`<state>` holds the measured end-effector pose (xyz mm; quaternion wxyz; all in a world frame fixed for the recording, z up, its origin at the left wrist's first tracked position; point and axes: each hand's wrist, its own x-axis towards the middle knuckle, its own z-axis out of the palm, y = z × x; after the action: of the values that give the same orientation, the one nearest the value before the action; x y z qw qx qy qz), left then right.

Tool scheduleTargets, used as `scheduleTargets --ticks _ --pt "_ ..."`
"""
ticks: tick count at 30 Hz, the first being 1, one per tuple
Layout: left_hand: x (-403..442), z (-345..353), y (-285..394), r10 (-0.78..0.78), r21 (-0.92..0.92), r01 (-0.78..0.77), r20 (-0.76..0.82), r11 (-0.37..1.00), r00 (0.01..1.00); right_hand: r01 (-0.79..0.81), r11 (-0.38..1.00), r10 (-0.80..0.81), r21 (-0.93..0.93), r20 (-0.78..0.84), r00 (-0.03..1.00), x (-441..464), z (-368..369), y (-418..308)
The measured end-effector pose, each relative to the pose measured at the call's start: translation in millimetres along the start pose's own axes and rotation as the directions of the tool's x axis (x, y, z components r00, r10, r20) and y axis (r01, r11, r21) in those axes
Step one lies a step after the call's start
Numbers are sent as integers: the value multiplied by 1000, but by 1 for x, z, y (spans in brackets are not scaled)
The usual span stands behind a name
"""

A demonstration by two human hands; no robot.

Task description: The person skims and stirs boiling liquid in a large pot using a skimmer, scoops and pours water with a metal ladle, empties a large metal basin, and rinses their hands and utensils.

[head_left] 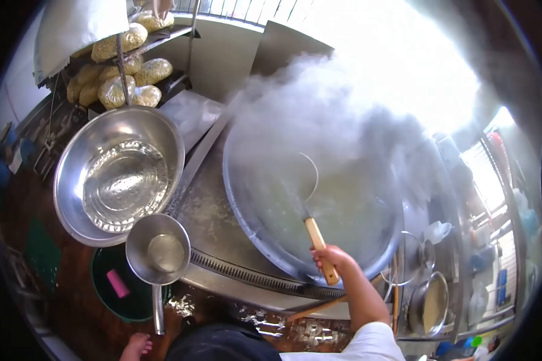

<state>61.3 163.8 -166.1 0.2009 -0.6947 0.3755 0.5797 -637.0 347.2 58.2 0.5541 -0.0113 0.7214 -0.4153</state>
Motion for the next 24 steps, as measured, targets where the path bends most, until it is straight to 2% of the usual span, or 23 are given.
scheduleTargets --ticks 3,5,8,10,14,17,20,22,23,24 --pt "11 -12 0 1 30 -1 -2 1000 1000 -103 939 36 328 205 978 -40 25 17" --pt "17 -21 5 5 58 -4 -4 998 1000 -172 846 -23 505 357 934 -57 39 28" --pt "26 -35 19 31 78 -32 6 996 999 -181 780 -75 599 378 923 -95 73 23" --pt "25 -39 39 71 158 -70 0 985 997 -163 769 -118 618 388 914 -112 88 19" --pt "50 -46 75 100 266 -108 43 958 994 -145 734 -176 664 392 903 -134 90 25" --pt "45 -35 98 196 196 -195 12 961 980 -7 720 -251 694 270 929 -149 71 31" --pt "33 -24 105 230 156 -230 22 961 973 257 790 -274 556 -55 960 -153 28 29" --pt "31 -20 99 209 142 -211 28 967 978 390 884 -285 260 -362 888 -137 -19 31" --pt "30 -18 92 196 132 -198 29 971 980 391 910 -262 139 -538 801 -133 -39 26" --pt "30 -18 83 172 113 -175 36 978 984 392 916 -261 80 -624 737 -119 -71 32"
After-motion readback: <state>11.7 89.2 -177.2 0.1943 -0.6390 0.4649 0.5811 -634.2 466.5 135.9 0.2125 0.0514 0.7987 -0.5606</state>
